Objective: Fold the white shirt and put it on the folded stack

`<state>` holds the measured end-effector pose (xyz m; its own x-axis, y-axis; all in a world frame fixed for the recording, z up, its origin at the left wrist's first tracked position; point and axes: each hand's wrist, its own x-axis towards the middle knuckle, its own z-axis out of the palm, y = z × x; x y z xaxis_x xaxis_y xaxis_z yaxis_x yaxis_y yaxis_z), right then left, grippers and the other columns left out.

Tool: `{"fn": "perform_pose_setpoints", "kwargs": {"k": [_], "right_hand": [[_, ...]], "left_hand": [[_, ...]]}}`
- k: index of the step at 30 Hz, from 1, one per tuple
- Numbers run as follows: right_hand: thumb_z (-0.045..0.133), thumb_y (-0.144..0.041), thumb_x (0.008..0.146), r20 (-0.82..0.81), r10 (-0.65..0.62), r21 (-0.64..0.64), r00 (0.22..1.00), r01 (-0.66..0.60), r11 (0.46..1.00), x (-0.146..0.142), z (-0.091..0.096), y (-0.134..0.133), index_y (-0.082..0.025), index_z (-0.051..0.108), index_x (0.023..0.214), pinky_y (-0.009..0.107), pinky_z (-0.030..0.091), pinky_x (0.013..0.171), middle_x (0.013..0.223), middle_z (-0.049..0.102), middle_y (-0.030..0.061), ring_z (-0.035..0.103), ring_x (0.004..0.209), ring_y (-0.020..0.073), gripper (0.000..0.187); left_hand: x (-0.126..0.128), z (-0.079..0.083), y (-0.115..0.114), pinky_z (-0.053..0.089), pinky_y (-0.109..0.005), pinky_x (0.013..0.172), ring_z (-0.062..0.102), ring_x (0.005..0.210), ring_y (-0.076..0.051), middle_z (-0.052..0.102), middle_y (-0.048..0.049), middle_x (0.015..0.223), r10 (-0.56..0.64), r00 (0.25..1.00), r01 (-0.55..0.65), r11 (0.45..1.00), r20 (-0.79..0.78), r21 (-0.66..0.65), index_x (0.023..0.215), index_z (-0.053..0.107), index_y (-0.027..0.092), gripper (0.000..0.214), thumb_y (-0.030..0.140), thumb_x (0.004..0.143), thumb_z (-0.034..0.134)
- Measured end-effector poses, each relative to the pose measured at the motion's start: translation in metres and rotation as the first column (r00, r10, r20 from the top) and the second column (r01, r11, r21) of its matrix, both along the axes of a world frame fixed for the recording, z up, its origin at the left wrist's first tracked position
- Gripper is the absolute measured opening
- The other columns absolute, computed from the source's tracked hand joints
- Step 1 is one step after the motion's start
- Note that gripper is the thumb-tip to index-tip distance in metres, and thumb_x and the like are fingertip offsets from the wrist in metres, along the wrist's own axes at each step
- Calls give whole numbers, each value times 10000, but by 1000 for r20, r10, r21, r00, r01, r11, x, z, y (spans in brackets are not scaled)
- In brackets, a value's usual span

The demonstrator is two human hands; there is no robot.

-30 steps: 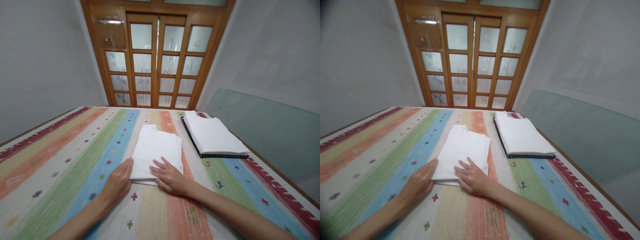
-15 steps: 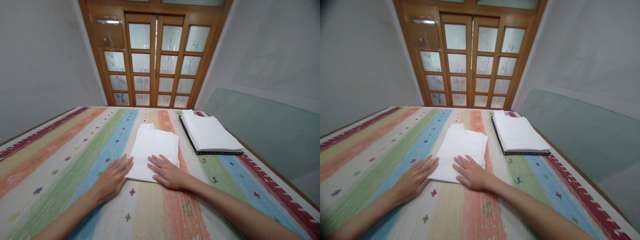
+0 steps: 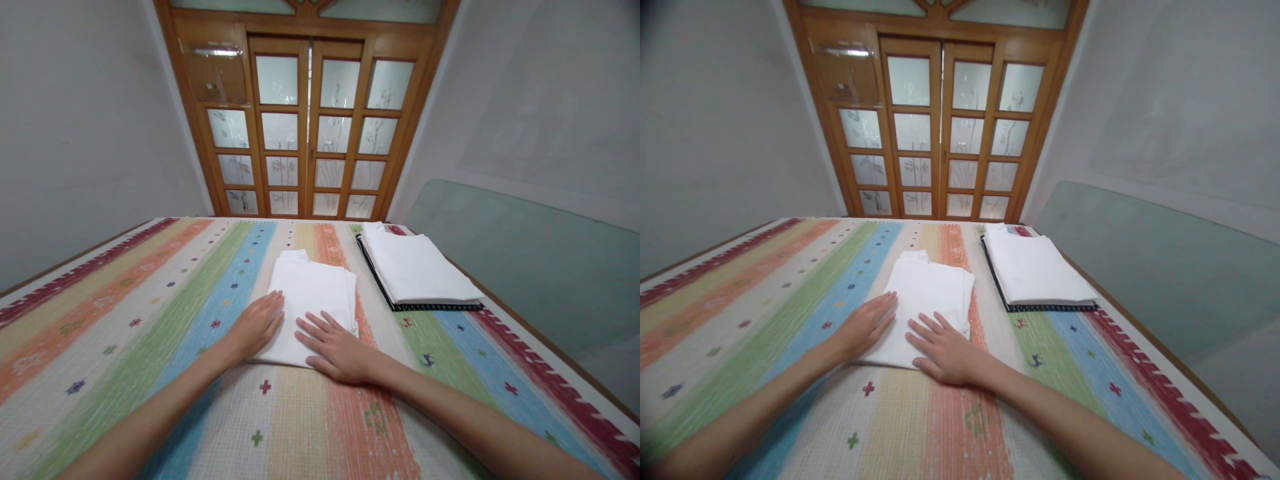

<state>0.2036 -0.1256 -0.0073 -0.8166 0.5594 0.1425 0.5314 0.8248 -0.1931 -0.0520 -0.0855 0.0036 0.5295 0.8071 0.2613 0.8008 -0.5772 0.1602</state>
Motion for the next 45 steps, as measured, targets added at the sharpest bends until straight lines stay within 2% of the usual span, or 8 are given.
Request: {"fn": "perform_pose_setpoints", "kwargs": {"k": [5, 14, 21, 26, 30, 33, 39, 45], "right_hand": [[357, -423, 1005, 15, 6, -11, 1000, -6, 1000, 0, 2, -1, -191, 304, 1511, 527, 99, 1194, 1580, 253, 101, 108, 1482, 241, 559], [361, -403, 1003, 4, -2, -6, 1000, 2, 1000, 0, 3, -2, -199, 305, 1511, 525, 105, 1196, 1576, 266, 89, 107, 1483, 235, 550], [327, -416, 1012, 2, -7, -5, 1000, 7, 1000, -1, 3, -3, -182, 310, 1508, 522, 95, 1196, 1577, 266, 92, 109, 1482, 245, 549], [317, -417, 1014, -5, -3, -19, 1000, 3, 1000, -1, 3, -3, -179, 311, 1508, 522, 91, 1195, 1575, 273, 96, 110, 1481, 251, 549], [334, -408, 1011, -15, -5, -23, 1000, 5, 1000, -1, 5, -4, -189, 317, 1507, 522, 91, 1195, 1569, 288, 100, 134, 1478, 246, 543], [347, -423, 1009, -26, 4, -38, 1000, -5, 999, 1, 4, -3, -204, 309, 1511, 523, 90, 1194, 1567, 291, 101, 134, 1479, 241, 549], [411, -601, 942, -43, 34, -109, 998, -38, 993, 5, 4, 1, -193, 269, 1527, 534, 39, 1193, 1578, 248, 124, 103, 1481, 283, 726], [453, -607, 923, -60, 12, -128, 998, -19, 992, 4, 6, -1, -205, 277, 1525, 526, 38, 1195, 1575, 262, 118, 112, 1479, 289, 746]], "left_hand": [[35, -14, 29, 311, -441, 1152, 347, 1409, -268, 447, -217, 1460, 100, 995, -100, 995, 16, -8, 1365, 444, 30, 507, 308, 965, 306], [33, -33, 45, 270, -450, 1153, 289, 1432, -295, 378, -248, 1493, 192, 981, -192, 981, 21, -6, 1407, 367, 6, 585, 381, 962, 304], [25, -22, 50, 187, -529, 1154, 259, 1434, -359, 292, -296, 1516, 385, 921, -374, 916, 56, -149, 1409, 343, -19, 702, 492, 929, 358], [10, -5, 57, 184, -487, 1162, 275, 1432, -335, 419, -253, 1467, 468, 860, -428, 878, 203, -214, 1210, 568, 22, 461, 338, 923, 395], [2, 10, 65, 348, -400, 1079, 568, 1199, -276, 685, -157, 1163, 472, 838, -393, 870, 274, -296, 924, 681, 120, 305, 282, 907, 423], [-1, 16, 72, 488, -355, 892, 676, 950, -248, 733, -123, 964, 522, 785, -382, 832, 333, -403, 861, 671, 129, 228, 268, 871, 491], [-6, 18, 83, 502, -240, 555, 664, 587, -162, 714, -49, 743, 617, 678, -289, 724, 401, -626, 968, 613, 126, 234, 280, 795, 649], [-11, 15, 89, 442, -226, 464, 575, 441, -143, 603, 0, 496, 638, 656, -232, 679, 403, -697, 629, 627, 142, 163, 225, 674, 759]]}}
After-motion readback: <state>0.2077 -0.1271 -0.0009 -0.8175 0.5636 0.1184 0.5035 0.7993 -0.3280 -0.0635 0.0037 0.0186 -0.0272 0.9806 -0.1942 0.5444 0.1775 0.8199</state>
